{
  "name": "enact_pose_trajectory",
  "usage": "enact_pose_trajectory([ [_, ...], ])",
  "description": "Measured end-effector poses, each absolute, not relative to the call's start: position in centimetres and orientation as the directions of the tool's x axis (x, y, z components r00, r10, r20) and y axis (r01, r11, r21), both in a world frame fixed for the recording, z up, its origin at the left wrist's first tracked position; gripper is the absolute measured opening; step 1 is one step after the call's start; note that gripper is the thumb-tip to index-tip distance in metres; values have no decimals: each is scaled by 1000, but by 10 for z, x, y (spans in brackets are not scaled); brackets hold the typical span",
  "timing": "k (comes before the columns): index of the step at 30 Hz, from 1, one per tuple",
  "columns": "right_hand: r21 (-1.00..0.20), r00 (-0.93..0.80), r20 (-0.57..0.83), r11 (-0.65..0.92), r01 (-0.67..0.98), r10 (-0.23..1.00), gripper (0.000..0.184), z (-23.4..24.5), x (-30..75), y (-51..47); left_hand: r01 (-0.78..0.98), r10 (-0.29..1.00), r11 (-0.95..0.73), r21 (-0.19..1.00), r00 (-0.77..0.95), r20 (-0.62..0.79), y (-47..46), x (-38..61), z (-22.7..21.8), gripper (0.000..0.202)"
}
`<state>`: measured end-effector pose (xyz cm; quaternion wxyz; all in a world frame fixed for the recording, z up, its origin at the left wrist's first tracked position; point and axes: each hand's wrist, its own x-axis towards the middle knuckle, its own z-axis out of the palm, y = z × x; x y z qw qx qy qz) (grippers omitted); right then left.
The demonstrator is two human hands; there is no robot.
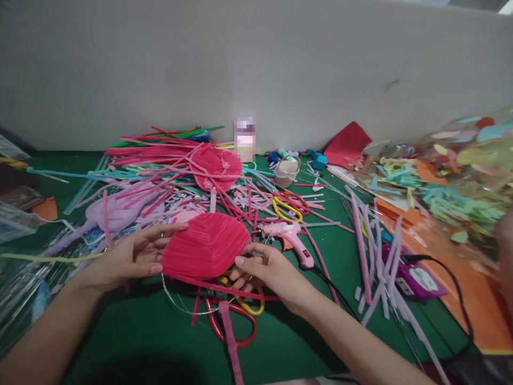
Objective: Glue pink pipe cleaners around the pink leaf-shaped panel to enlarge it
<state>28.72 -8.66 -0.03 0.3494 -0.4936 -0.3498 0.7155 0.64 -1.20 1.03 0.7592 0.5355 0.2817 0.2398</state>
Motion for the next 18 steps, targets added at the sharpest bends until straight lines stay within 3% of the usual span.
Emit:
enact_pose_trajectory([
  [6,-851,-256,-441,-491,-185,860,41,3,282,-74,-165,773,296,941,620,-134,-8,7,10,72],
  [12,-909,-233,-368,-401,-115,900,45,2,279,-72,-196,808,290,937,574,-130,-6,10,11,61],
  [18,-894,-223,-403,-434,-114,888,53,-1,273,-81,-213,849,295,931,505,-154,-4,11,12,54],
])
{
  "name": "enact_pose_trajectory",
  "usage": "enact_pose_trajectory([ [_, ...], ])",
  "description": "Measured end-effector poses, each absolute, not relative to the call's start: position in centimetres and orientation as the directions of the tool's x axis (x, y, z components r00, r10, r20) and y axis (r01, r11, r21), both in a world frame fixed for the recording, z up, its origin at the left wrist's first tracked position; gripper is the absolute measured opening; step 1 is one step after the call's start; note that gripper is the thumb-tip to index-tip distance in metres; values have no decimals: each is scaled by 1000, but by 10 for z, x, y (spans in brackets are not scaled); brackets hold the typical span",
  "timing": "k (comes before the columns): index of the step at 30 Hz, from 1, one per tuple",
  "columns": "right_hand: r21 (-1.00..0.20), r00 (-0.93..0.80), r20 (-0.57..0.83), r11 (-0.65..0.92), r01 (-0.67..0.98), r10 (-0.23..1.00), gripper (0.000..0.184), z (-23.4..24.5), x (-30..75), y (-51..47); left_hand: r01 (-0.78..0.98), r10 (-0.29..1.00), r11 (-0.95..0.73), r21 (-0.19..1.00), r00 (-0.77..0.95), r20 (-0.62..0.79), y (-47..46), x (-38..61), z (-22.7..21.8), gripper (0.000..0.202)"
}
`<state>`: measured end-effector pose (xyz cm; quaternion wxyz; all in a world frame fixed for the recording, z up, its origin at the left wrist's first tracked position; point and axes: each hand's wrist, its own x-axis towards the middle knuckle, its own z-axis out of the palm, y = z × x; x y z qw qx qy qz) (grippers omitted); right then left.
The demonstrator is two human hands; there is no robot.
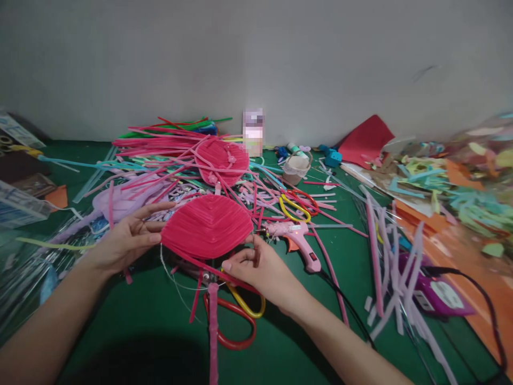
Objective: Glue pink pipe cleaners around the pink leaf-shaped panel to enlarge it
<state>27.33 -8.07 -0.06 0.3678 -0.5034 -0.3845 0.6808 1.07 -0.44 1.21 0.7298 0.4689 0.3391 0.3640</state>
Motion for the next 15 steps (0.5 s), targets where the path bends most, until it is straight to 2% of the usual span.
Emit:
enact_pose_trajectory([
  [6,-853,-238,-454,-496,-161,859,69,-2,261,-88,-221,899,271,937,405,-165,-4,11,12,43],
  [9,-838,-208,-460,-499,-220,863,68,-2,260,-89,-194,905,266,944,389,-175,-4,14,11,44],
  [13,-836,-170,-474,-502,-220,864,67,-1,260,-87,-185,914,263,947,363,-183,-8,20,12,33],
  [15,-836,-162,-480,-506,-215,862,66,-1,259,-87,-167,909,274,947,366,-199,-11,24,12,38],
])
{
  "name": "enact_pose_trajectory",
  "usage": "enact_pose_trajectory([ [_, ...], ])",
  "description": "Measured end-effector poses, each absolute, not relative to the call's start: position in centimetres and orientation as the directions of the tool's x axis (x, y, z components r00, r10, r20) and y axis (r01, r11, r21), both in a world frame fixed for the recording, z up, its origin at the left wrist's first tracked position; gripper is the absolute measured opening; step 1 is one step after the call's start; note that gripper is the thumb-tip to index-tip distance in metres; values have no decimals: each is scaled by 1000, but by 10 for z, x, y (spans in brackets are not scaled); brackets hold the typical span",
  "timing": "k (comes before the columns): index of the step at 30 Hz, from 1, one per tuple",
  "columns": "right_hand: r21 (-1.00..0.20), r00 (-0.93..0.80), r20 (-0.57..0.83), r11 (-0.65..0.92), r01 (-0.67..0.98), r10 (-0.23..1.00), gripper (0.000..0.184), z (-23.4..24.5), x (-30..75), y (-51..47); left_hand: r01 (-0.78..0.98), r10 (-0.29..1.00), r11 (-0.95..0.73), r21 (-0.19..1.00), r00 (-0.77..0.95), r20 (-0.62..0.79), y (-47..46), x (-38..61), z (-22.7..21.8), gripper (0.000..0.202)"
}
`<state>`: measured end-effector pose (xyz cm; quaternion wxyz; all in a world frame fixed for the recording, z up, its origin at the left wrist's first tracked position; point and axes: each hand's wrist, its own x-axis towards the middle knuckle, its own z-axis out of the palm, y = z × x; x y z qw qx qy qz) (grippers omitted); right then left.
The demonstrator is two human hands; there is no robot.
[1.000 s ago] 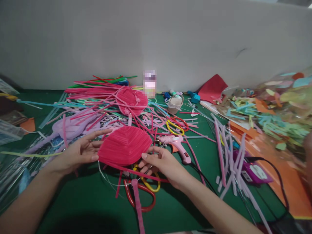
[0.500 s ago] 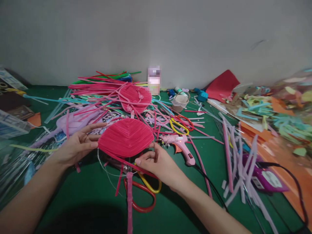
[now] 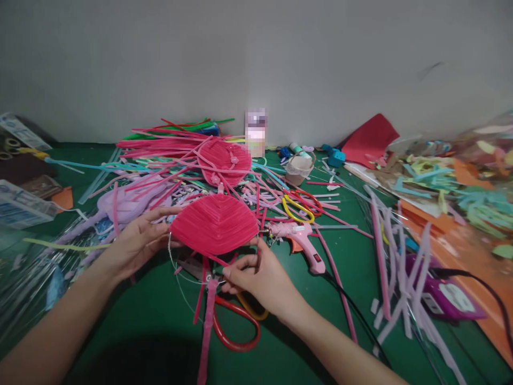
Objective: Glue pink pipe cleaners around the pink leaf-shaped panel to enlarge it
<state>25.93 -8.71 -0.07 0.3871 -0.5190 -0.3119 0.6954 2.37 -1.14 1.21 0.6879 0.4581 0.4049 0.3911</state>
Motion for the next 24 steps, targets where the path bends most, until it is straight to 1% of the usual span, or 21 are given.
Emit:
enact_pose_trajectory([
  [2,-835,-157,-482,-506,-216,862,67,-1,259,-87,-126,902,290,949,368,-226,-16,27,12,50],
  [4,-832,-155,-485,-508,-221,861,68,-1,259,-87,-78,902,308,948,340,-265,-20,31,12,56],
  [8,-824,-151,-498,-520,-225,854,69,-3,259,-87,-44,918,330,943,249,-309,-24,37,12,51],
  [13,-821,-150,-500,-522,-232,853,67,-2,257,-87,-67,927,334,940,203,-315,-26,40,14,46],
  [20,-834,-139,-474,-494,-246,869,66,-5,257,-87,-173,923,380,909,133,-361,-32,49,13,27],
  [24,-852,-118,-451,-466,-238,885,67,-7,257,-87,-248,931,362,899,136,-338,-38,54,12,35],
])
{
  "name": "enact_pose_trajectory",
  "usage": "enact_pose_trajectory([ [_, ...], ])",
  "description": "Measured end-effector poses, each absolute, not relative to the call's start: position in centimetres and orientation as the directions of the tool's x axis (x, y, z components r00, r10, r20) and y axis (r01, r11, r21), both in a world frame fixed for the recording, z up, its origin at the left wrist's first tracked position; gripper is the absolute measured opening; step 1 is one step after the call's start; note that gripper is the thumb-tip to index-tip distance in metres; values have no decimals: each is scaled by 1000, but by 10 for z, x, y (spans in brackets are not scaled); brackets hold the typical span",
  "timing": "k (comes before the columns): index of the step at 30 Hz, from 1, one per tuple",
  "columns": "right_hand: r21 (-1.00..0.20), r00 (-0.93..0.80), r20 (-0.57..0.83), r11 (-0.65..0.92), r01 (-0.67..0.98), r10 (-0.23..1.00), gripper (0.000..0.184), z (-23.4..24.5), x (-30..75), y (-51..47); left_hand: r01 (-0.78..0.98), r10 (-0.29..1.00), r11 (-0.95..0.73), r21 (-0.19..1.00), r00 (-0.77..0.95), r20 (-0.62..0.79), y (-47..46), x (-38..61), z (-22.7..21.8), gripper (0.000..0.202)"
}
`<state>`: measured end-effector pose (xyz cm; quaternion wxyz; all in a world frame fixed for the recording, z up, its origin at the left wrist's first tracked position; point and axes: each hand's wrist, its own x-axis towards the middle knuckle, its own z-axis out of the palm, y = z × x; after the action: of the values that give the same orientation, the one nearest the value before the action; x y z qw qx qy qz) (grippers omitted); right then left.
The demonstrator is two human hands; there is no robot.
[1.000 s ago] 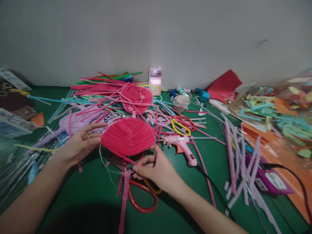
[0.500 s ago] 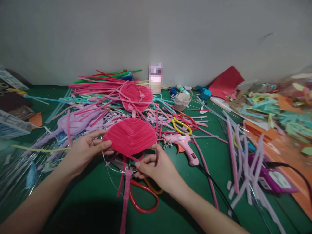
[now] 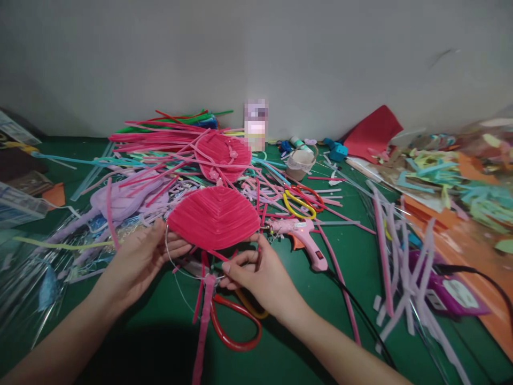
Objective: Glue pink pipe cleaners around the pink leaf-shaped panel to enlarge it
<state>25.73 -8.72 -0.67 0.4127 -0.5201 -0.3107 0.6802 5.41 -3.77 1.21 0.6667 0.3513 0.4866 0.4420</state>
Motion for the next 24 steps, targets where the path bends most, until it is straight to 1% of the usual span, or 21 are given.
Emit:
enact_pose_trajectory([
  [5,-850,-101,-457,-468,-243,883,69,-5,254,-87,-234,920,392,890,120,-374,-41,58,13,22],
  [7,-845,-98,-464,-474,-250,880,70,-5,252,-88,-235,914,407,883,111,-391,-41,59,13,20],
  [10,-839,-100,-474,-483,-249,875,70,-3,252,-88,-240,919,394,887,71,-388,-42,62,11,21],
  [15,-843,-102,-464,-474,-256,880,69,-3,251,-89,-262,939,339,904,28,-344,-44,66,10,19],
  [18,-846,-103,-454,-464,-263,885,68,-3,251,-88,-281,941,334,900,39,-337,-46,68,10,21],
  [24,-845,-91,-450,-457,-277,888,69,-3,250,-90,-334,927,370,867,67,-370,-53,76,6,21],
])
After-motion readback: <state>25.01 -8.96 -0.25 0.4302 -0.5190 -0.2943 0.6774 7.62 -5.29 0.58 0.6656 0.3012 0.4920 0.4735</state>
